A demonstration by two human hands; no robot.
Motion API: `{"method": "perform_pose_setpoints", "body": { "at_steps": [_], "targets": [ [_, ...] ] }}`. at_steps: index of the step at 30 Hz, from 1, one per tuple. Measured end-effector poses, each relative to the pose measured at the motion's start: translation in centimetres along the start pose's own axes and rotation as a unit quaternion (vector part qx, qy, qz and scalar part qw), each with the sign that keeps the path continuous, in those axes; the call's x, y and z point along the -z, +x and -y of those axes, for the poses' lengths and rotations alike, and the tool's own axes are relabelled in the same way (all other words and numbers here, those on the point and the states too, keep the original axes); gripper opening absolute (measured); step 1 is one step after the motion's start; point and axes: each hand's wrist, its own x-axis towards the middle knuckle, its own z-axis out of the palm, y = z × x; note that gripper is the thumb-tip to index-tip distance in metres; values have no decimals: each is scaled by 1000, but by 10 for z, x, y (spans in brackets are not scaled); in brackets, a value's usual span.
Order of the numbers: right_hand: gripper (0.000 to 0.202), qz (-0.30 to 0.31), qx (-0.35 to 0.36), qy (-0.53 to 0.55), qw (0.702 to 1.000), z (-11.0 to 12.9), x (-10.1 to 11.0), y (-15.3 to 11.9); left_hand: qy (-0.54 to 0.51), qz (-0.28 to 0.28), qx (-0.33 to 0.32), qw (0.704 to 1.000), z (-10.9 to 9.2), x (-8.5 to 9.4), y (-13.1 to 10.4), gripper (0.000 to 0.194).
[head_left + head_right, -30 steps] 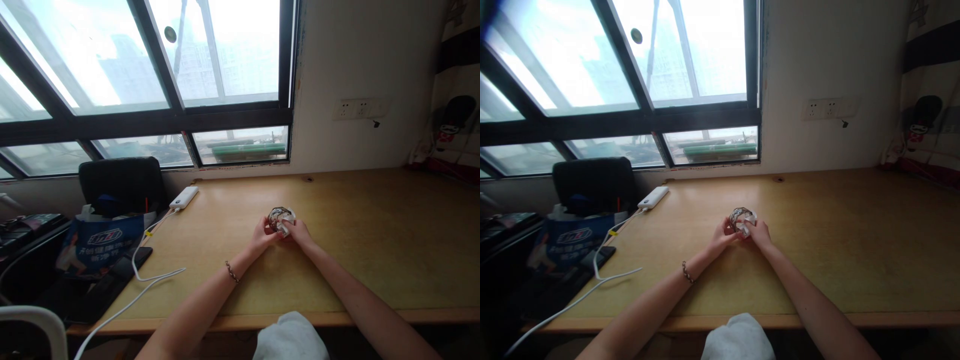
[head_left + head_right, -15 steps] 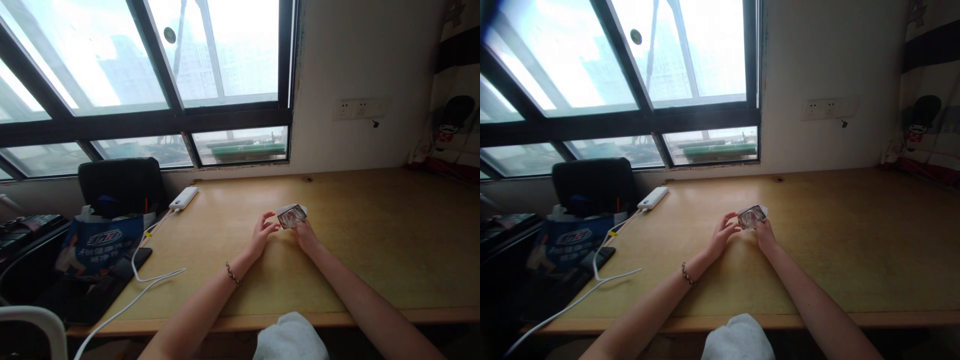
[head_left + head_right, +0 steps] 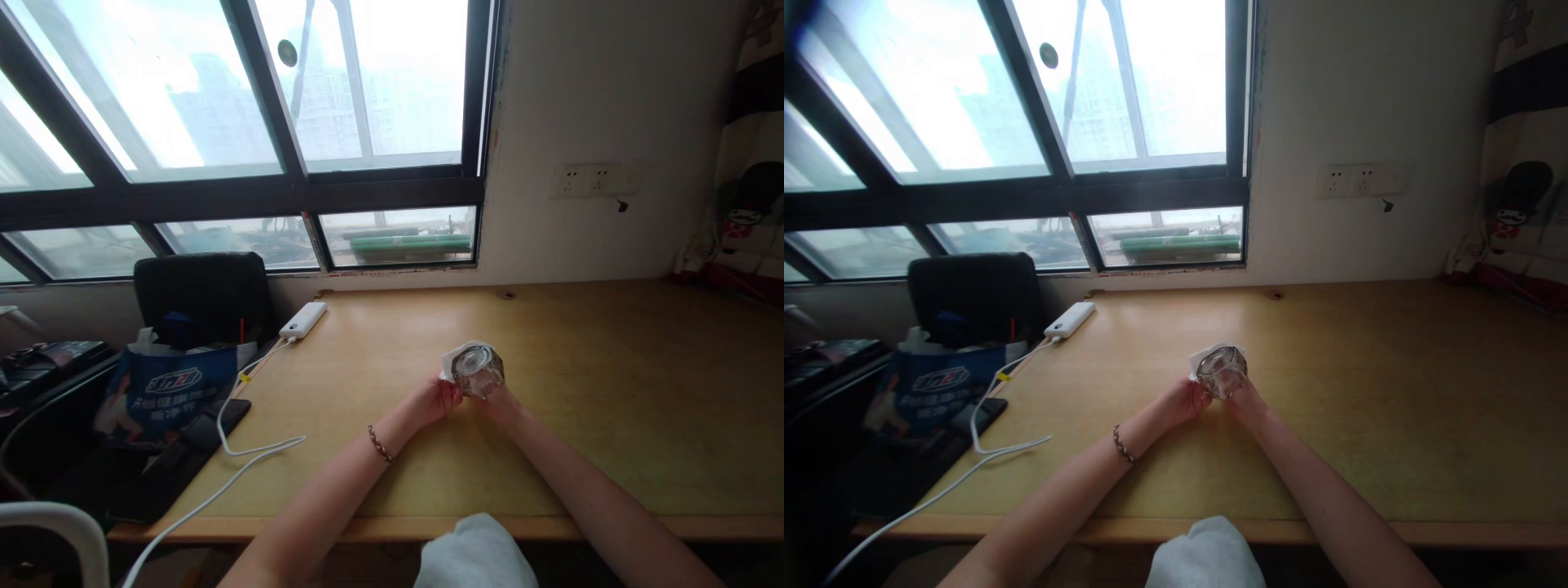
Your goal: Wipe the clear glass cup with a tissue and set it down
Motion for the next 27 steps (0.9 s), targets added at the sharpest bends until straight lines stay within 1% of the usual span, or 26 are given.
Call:
{"method": "perform_pose_setpoints", "body": {
  "at_steps": [2, 3, 5, 6, 9, 11, 13, 16, 18, 20, 22, 24, 27],
  "targets": [
    [23, 1, -18, 4, 1000, -2, 1, 0, -30, 19, 43, 998, 2, -4, -3, 5],
    [22, -1, -23, 7, 1000, -2, 1, 0, -35, 32, 51, 998, 3, -6, -4, 6],
    [19, -10, -25, 6, 1000, -2, -1, 1, -41, 50, 54, 996, 6, -9, -4, 12],
    [18, -15, -25, 0, 1000, -1, -2, 2, -45, 50, 45, 997, 8, -10, -4, 14],
    [17, -22, -34, -13, 999, 3, -7, 3, -60, 23, 1, 998, 10, -12, -2, 17],
    [18, -17, -42, -8, 999, 4, -7, 4, -73, 3, -20, 997, 9, -13, -2, 15],
    [21, 0, -48, -1, 999, 3, -5, 4, -94, -6, -24, 995, 7, -14, -2, 11],
    [24, 13, -38, 9, 999, 0, 0, 4, -115, -4, -19, 993, 2, -17, -4, 12],
    [25, 2, -27, 15, 1000, -1, 1, 4, -94, -19, -25, 995, 1, -18, -5, 12],
    [28, -11, -27, 13, 999, 2, 1, 5, -60, -42, -46, 996, 0, -18, -6, 13],
    [27, -25, -49, 2, 998, 7, 2, 5, -36, -58, -70, 995, 0, -17, -5, 13],
    [21, -44, -91, -7, 995, 10, 4, 7, -24, -68, -89, 993, -2, -14, -4, 13],
    [15, -58, -145, -1, 988, 10, 11, 11, -10, -91, -127, 988, -9, -4, -1, 13]
  ]
}}
